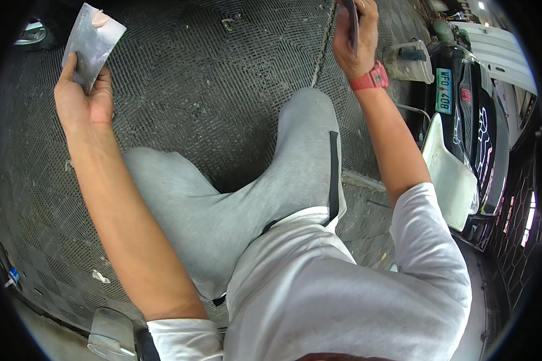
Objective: The person sands the front and rear wheel arches of a maroon SUV using sandpaper sheets. They move around the vehicle, sanding different sections of the plastic bumper trim and occasionally touching the surface with a finger.
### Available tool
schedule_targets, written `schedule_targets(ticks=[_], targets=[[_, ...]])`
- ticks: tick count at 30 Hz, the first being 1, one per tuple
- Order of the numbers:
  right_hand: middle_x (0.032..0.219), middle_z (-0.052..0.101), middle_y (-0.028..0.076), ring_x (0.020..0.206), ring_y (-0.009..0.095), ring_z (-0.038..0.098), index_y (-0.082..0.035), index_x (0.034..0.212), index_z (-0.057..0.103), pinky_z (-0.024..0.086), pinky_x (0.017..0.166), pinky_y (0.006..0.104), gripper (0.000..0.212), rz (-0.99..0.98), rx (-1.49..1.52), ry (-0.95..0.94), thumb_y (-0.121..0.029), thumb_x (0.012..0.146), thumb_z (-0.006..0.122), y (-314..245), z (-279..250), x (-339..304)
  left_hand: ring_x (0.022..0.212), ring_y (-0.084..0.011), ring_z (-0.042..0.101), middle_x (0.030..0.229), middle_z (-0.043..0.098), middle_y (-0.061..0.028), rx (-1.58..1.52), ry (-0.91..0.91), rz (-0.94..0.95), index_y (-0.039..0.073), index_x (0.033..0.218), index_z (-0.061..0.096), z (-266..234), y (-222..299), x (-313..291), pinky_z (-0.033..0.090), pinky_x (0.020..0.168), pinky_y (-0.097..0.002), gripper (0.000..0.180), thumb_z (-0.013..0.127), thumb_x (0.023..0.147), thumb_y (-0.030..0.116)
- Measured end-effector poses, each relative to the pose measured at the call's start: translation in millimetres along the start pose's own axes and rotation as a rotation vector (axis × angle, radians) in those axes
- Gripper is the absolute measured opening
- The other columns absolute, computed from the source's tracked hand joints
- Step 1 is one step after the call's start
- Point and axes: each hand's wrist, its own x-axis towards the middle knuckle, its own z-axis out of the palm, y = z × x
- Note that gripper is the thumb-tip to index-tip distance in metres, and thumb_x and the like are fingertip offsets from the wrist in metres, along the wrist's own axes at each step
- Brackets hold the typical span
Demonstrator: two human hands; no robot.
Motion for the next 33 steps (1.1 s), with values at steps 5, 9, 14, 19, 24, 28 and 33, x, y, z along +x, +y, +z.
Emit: schedule_targets(ticks=[5, 9, 14, 19, 24, 28, 33], targets=[[0.128, 0.060, 0.023, 0.117, 0.035, 0.063, 0.001, 0.130, 0.055, 0.052, 0.099, 0.0388, 0.032, -0.048, 0.019, -0.019, 0.009, 0.099, 0.055, -4.9, 12.4, 15.6, 0.107, -0.0312, 0.068, 0.124, 0.062, -0.0233, -0.003, -0.011, 0.008, -0.016, 0.123, 0.053, -3.1, 2.1, 1.4, 0.062, 0.082, -0.0390, 0.030, 0.059, 0.104, 0.005], [0.128, 0.059, 0.023, 0.118, 0.037, 0.062, 0.001, 0.131, 0.054, 0.051, 0.100, 0.0396, 0.033, 0.024, -0.040, -0.021, 0.009, 0.099, 0.053, -2.8, 2.1, 3.4, 0.108, -0.0310, 0.068, 0.124, 0.062, -0.0230, -0.007, 0.016, 0.006, -0.016, 0.124, 0.053, 3.4, 1.1, -4.7, 0.062, 0.082, -0.0388, 0.030, 0.059, 0.104, 0.005], [0.128, 0.059, 0.023, 0.119, 0.036, 0.061, 0.001, 0.131, 0.054, 0.050, 0.101, 0.0394, 0.034, 0.002, -0.012, -0.028, 0.009, 0.099, 0.053, -3.9, -1.3, 9.2, 0.109, -0.0308, 0.067, 0.124, 0.062, -0.0223, -0.012, -0.001, 0.000, -0.016, 0.124, 0.053, 2.1, 1.1, -2.2, 0.061, 0.085, -0.0389, 0.030, 0.059, 0.104, 0.006], [0.126, 0.060, 0.022, 0.117, 0.036, 0.062, 0.000, 0.130, 0.054, 0.051, 0.101, 0.0387, 0.033, 0.017, -0.021, -0.070, 0.009, 0.099, 0.053, -13.8, 6.5, 22.9, 0.110, -0.0307, 0.067, 0.125, 0.062, -0.0223, -0.010, 0.012, 0.012, -0.016, 0.124, 0.053, 2.4, 0.8, -2.1, 0.061, 0.085, -0.0391, 0.030, 0.059, 0.104, 0.005], [0.127, 0.058, 0.023, 0.115, 0.037, 0.062, 0.000, 0.130, 0.054, 0.051, 0.100, 0.0400, 0.034, -0.043, -0.095, 0.003, 0.009, 0.098, 0.055, 4.7, -1.3, -1.5, 0.110, -0.0308, 0.067, 0.125, 0.062, -0.0220, -0.015, 0.009, 0.003, -0.015, 0.124, 0.053, 1.3, 2.6, 0.4, 0.061, 0.086, -0.0395, 0.030, 0.060, 0.103, 0.006], [0.127, 0.058, 0.023, 0.114, 0.037, 0.062, 0.000, 0.130, 0.054, 0.050, 0.100, 0.0409, 0.027, -0.017, -0.033, -0.019, 0.003, 0.103, 0.054, -7.1, 16.3, 15.0, 0.111, -0.0317, 0.068, 0.125, 0.063, -0.0220, -0.024, 0.001, 0.003, -0.015, 0.125, 0.053, 0.3, 3.5, 0.2, 0.062, 0.088, -0.0403, 0.031, 0.061, 0.103, 0.006], [0.124, 0.059, 0.023, 0.115, 0.038, 0.061, 0.000, 0.130, 0.054, 0.050, 0.102, 0.0413, 0.034, -0.006, -0.015, 0.051, 0.006, 0.097, 0.056, 4.7, 13.4, 0.9, 0.111, -0.0319, 0.068, 0.125, 0.063, -0.0220, 0.009, 0.011, 0.017, -0.014, 0.126, 0.053, 2.9, 2.2, -3.8, 0.062, 0.089, -0.0409, 0.031, 0.060, 0.104, 0.007]])
